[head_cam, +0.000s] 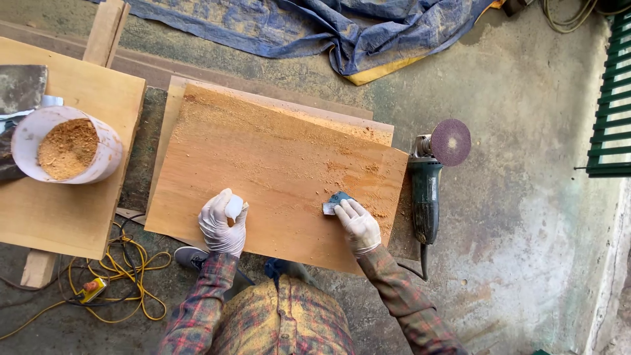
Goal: The person squeezes liquid from a white bottle onto a crack in a wooden board, then spreads sawdust from a container over the wet area using a small sponge pad, working the sawdust into the crack. They flip the board over to reach the other side and repeat applying liquid and spreading sawdust along the crack.
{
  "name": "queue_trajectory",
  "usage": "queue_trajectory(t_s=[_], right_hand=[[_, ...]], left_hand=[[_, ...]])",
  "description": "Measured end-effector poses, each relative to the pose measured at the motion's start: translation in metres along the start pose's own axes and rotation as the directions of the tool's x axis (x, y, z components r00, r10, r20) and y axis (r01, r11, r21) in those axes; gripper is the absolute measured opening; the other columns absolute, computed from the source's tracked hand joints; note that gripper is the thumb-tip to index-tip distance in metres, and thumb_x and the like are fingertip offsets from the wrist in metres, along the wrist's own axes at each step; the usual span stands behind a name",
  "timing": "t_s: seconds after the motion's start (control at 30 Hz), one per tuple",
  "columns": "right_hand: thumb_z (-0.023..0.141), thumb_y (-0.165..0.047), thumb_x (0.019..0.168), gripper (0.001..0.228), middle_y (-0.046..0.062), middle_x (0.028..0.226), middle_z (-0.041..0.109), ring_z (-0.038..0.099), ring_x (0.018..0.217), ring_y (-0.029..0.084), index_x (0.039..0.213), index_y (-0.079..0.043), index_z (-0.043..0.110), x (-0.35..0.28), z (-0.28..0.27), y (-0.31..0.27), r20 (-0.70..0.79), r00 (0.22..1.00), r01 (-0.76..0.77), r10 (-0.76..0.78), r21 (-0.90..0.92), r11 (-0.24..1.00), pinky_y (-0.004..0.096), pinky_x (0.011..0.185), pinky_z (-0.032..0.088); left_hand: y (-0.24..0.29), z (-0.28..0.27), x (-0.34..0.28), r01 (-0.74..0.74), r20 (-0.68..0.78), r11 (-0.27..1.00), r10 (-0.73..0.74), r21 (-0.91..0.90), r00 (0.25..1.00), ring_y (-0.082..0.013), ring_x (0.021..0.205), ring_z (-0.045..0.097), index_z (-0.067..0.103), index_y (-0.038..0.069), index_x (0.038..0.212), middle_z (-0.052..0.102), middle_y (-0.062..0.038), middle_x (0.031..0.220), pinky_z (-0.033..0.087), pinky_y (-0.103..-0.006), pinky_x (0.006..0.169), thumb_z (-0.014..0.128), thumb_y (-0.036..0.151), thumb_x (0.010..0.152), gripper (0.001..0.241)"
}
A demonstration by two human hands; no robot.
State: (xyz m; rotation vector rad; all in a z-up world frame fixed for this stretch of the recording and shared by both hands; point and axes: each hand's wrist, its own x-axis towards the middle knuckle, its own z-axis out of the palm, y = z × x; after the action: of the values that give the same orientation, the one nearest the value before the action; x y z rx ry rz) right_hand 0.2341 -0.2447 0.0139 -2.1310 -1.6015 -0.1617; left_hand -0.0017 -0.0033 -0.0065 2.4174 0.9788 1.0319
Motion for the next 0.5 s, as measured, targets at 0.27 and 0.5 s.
queue_trajectory(t_s=[0.27,0.5], right_hand=[[0.061,0.008,0.094,0.029,0.012,0.112,0.077,0.075,0.105,0.029,0.114,-0.007,0.075,0.06,-0.011,0.065,-0.181,0.975,-0.126,0.129,0.028,0.992,0.04,0.094,0.061],[0.06,0.009,0.089,0.028,0.016,0.116,0.075,0.073,0.11,0.032,0.111,-0.004,0.072,0.015,0.006,0.014,-0.178,0.976,-0.144,0.123,-0.11,0.983,0.04,0.099,0.061]], left_hand=[[-0.001,0.001,0.0,0.013,0.009,1.0,-0.014,0.006,1.0,-0.0298,0.122,0.06,0.057,0.011,0.133,0.065,-0.007,0.133,0.048,-0.0468,0.102,0.089,0.023,0.085,0.059],[0.004,-0.002,0.001,0.013,0.013,1.0,-0.013,-0.005,1.0,-0.0292,0.122,0.06,0.058,0.01,0.132,0.065,-0.007,0.133,0.048,-0.0465,0.103,0.088,0.022,0.086,0.056]])
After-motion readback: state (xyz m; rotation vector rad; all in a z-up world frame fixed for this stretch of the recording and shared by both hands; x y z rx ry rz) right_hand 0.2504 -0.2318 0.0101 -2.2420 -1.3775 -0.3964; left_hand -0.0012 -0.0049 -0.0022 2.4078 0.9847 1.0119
